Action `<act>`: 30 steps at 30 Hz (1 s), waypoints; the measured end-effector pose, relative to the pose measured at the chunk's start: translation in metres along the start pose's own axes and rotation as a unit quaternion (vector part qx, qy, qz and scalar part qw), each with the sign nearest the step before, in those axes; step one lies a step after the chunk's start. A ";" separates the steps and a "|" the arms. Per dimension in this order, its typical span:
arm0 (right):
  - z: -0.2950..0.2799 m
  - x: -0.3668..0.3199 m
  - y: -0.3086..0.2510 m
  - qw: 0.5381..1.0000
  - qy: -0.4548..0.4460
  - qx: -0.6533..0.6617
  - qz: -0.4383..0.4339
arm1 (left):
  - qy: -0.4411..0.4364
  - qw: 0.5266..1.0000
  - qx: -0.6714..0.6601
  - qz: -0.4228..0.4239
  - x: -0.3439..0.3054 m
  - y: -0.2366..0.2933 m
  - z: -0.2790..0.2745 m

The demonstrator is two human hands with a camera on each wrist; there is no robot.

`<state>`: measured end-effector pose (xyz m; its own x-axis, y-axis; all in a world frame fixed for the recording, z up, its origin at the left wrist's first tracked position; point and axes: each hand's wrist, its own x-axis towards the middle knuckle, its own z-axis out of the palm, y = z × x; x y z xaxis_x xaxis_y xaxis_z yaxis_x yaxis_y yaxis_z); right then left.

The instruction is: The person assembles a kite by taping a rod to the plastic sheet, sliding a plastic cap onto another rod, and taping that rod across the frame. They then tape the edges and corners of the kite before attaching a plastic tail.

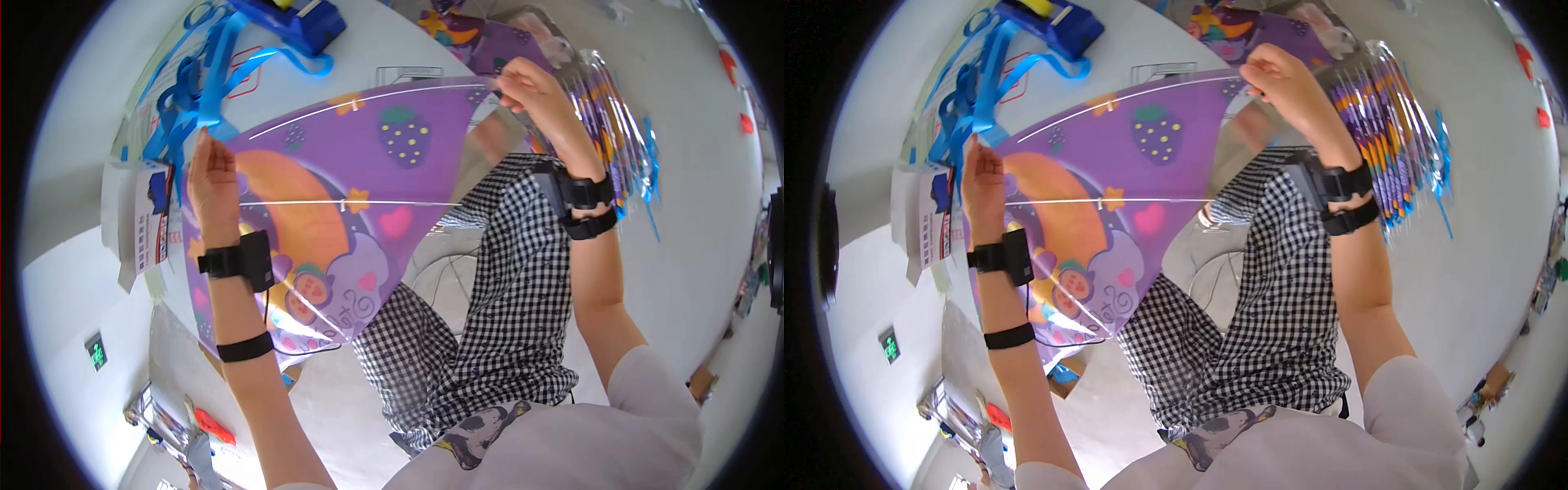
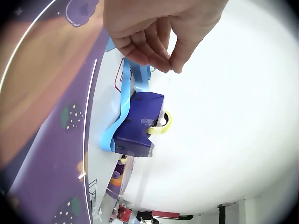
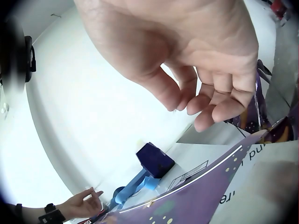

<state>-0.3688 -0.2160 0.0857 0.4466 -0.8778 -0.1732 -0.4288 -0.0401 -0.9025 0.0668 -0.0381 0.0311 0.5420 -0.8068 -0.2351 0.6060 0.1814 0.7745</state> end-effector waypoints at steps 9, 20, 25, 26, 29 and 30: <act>0.005 0.015 0.018 0.997 -0.023 -0.048 0.058 | 0.116 0.916 0.367 0.109 -0.006 -0.009 0.020; 0.026 0.024 0.042 0.993 0.063 -0.092 0.042 | 0.194 0.877 0.406 0.168 0.006 -0.044 0.014; 0.022 0.025 0.041 0.989 0.075 -0.119 0.039 | 0.208 0.845 0.474 0.133 0.004 -0.036 0.014; 0.020 0.024 0.042 0.991 0.066 -0.113 0.038 | 0.201 0.846 0.476 0.133 0.003 -0.035 0.012; 0.017 0.028 0.049 0.992 0.053 -0.114 0.014 | 0.183 0.849 0.478 0.131 0.000 -0.034 0.009; 0.017 0.030 0.052 0.992 0.059 -0.112 0.029 | 0.179 0.850 0.478 0.127 -0.003 -0.033 0.010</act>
<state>-0.3641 -0.2360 0.0270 0.3270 -0.9310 -0.1622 -0.6204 -0.0819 -0.7800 0.0399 -0.0471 0.0120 0.8315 -0.5551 -0.0198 -0.2150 -0.3544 0.9100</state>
